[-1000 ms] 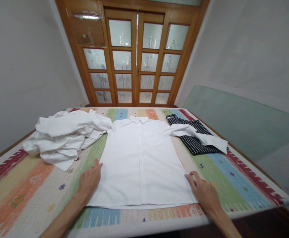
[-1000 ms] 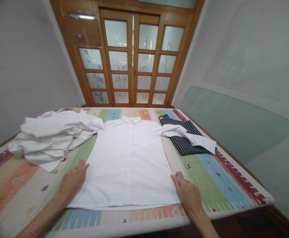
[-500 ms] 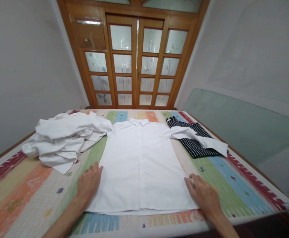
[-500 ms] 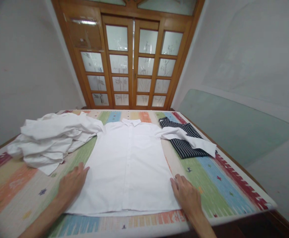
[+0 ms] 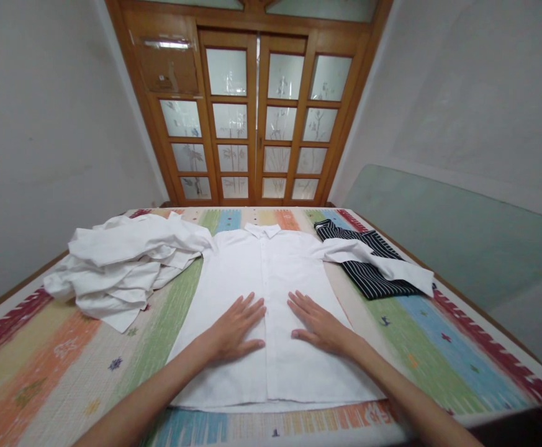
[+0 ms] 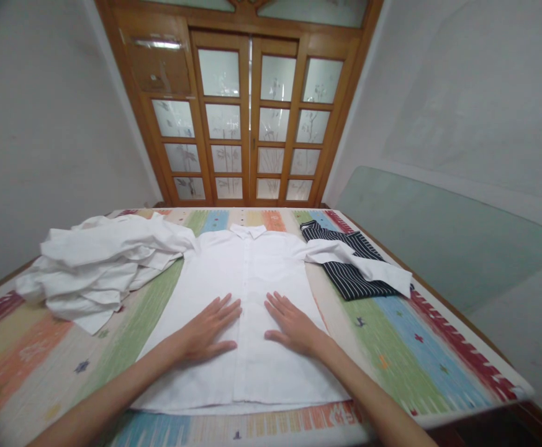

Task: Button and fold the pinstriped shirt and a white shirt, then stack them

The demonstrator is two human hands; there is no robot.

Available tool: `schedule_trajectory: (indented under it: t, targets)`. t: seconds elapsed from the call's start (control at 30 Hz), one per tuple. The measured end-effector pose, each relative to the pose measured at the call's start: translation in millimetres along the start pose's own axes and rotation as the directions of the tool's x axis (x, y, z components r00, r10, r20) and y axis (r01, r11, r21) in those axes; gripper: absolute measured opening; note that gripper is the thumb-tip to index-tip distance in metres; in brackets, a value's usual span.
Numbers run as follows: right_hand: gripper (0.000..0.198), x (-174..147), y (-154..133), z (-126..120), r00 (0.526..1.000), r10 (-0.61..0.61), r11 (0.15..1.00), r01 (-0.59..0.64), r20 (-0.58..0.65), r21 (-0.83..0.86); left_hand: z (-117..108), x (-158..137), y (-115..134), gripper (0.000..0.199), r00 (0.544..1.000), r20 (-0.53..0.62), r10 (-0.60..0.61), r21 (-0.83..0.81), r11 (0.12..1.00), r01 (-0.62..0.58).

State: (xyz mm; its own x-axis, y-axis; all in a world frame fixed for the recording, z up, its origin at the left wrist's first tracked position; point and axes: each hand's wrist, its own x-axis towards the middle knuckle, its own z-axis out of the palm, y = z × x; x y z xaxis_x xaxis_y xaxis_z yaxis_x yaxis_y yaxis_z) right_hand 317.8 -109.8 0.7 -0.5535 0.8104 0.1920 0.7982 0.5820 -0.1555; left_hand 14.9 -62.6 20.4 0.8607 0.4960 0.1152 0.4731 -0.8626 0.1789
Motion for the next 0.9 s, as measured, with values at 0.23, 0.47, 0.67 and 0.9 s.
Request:
schedule_trajectory:
  t: [0.23, 0.47, 0.67, 0.9]
  targets:
    - [0.075, -21.0, -8.4, -16.0, 0.977, -0.147, 0.988, 0.139, 0.157, 0.062, 2.6, -13.9, 7.2, 0.081, 0.999, 0.038, 0.028, -0.051, 0.998, -0.026]
    - [0.079, -32.9, -15.2, -17.1, 0.97, -0.195, 0.978, 0.182, 0.143, 0.1, 10.2, 4.7, -16.1, 0.061, 0.998, 0.03, -0.053, -0.026, 0.998, 0.054]
    - [0.083, -44.8, -23.0, -17.2, 0.961, -0.236, 0.967, 0.217, 0.145, 0.133, 16.0, 55.3, -59.2, 0.068, 0.973, 0.034, -0.229, 0.035, 0.973, 0.228]
    - [0.083, -48.5, -28.5, -21.3, 0.955, -0.226, 0.969, 0.201, 0.191, 0.141, 13.3, 132.5, -117.0, 0.065, 0.909, 0.035, -0.416, 0.077, 0.908, 0.413]
